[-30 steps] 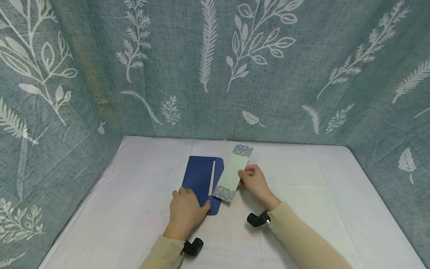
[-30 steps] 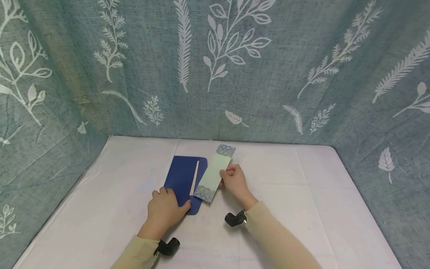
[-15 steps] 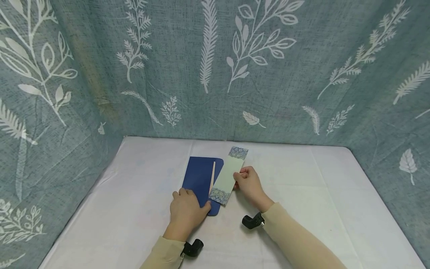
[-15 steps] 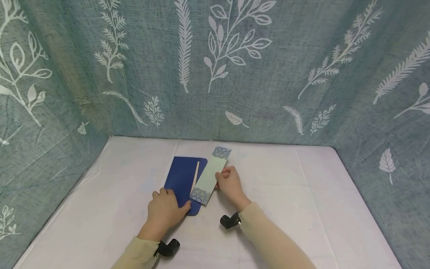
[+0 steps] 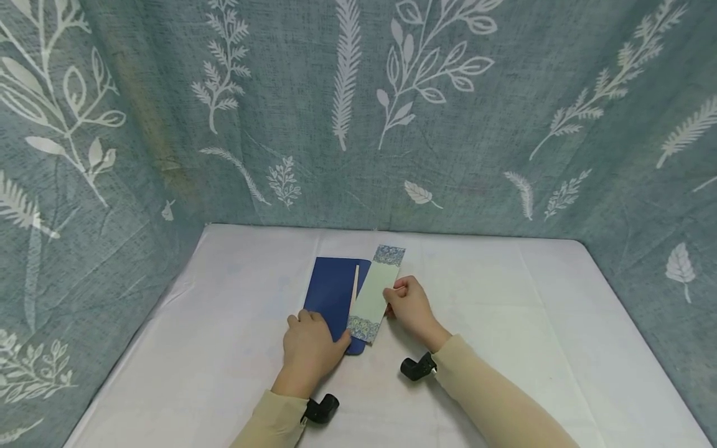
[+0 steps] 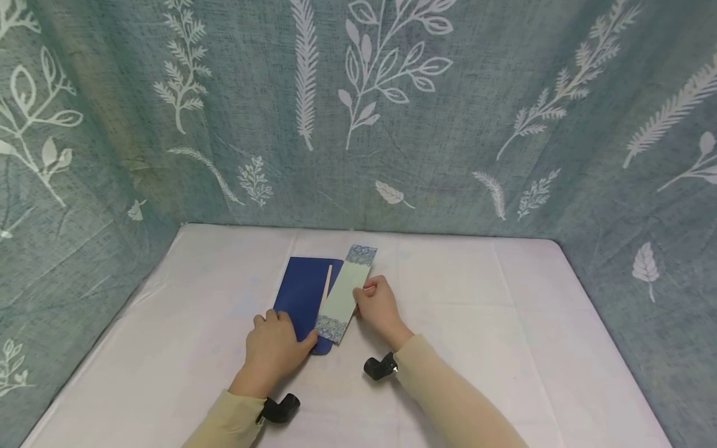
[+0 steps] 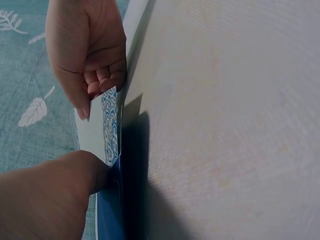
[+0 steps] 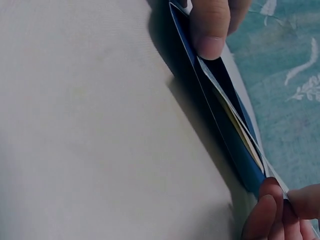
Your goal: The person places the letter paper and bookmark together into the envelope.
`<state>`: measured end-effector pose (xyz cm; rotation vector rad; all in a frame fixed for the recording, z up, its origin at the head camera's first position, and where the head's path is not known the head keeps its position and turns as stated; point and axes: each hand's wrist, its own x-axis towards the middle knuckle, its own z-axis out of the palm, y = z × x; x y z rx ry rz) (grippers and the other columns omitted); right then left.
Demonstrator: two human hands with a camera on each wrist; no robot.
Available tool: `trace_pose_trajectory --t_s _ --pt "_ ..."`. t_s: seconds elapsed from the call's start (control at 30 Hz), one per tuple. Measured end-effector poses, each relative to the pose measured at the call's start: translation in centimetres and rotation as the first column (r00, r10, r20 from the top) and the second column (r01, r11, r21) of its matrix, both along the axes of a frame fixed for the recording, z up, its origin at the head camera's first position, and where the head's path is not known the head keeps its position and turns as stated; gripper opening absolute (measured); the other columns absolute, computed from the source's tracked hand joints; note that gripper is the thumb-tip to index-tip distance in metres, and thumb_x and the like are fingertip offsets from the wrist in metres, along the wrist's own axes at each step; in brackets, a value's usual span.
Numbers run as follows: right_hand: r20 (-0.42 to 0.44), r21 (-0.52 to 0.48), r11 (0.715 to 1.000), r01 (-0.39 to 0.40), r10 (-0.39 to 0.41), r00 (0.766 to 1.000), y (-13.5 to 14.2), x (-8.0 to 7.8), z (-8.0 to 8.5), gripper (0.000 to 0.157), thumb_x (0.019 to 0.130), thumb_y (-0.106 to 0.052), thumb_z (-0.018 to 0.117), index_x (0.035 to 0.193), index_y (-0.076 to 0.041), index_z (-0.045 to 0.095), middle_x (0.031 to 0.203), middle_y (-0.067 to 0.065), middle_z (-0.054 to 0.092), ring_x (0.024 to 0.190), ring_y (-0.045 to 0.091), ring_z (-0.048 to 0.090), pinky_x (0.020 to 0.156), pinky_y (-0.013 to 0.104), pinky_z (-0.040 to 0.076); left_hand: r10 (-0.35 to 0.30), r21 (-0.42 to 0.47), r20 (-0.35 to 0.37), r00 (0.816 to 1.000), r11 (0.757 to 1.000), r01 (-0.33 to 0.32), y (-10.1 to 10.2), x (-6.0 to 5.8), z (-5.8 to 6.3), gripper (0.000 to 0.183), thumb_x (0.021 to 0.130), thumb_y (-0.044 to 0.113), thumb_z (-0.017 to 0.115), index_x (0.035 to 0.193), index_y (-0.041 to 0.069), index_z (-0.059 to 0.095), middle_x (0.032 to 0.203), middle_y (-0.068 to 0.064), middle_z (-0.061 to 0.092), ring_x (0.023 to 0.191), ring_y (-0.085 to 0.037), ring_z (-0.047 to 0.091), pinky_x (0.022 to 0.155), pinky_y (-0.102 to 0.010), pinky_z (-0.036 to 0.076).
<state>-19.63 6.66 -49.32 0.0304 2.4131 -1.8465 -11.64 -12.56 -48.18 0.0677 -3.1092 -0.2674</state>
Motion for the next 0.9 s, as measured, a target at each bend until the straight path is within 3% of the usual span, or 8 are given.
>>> trace_pose_trajectory --t_s 0.47,0.7,0.9 --pt "0.043 -0.065 0.995 -0.077 0.080 0.996 -0.45 0.35 0.10 0.026 0.092 -0.005 0.062 0.109 0.005 0.046 0.074 0.013 0.060 0.050 0.017 0.060 0.054 0.034 0.055 0.004 0.006 -0.027 1.000 1.000 -0.004 -0.03 0.04 0.09 0.091 0.084 0.063 0.058 0.119 -0.021 0.053 0.109 -0.031 0.053 0.097 -0.044 0.051 0.066 -0.046 0.052" --pt "0.005 0.098 0.988 -0.122 0.122 0.993 -0.42 0.46 0.07 0.061 0.093 -0.012 0.063 0.143 0.004 0.032 0.074 0.009 0.063 0.053 0.020 0.064 0.059 0.031 0.054 -0.001 0.008 -0.028 1.000 1.000 0.001 -0.06 -0.04 0.02 0.091 0.084 0.063 0.057 0.120 -0.021 0.053 0.109 -0.032 0.053 0.097 -0.044 0.051 0.066 -0.047 0.052" --pt "-0.025 0.171 0.973 -0.152 0.159 0.987 -0.65 0.41 -0.06 0.070 0.092 -0.014 0.064 0.149 0.003 0.025 0.072 0.005 0.064 0.051 0.018 0.063 0.057 0.030 0.054 0.005 0.003 -0.004 1.000 1.000 -0.005 0.04 -0.10 0.07 0.091 0.084 0.063 0.056 0.121 -0.020 0.053 0.110 -0.032 0.052 0.099 -0.044 0.050 0.067 -0.047 0.052"
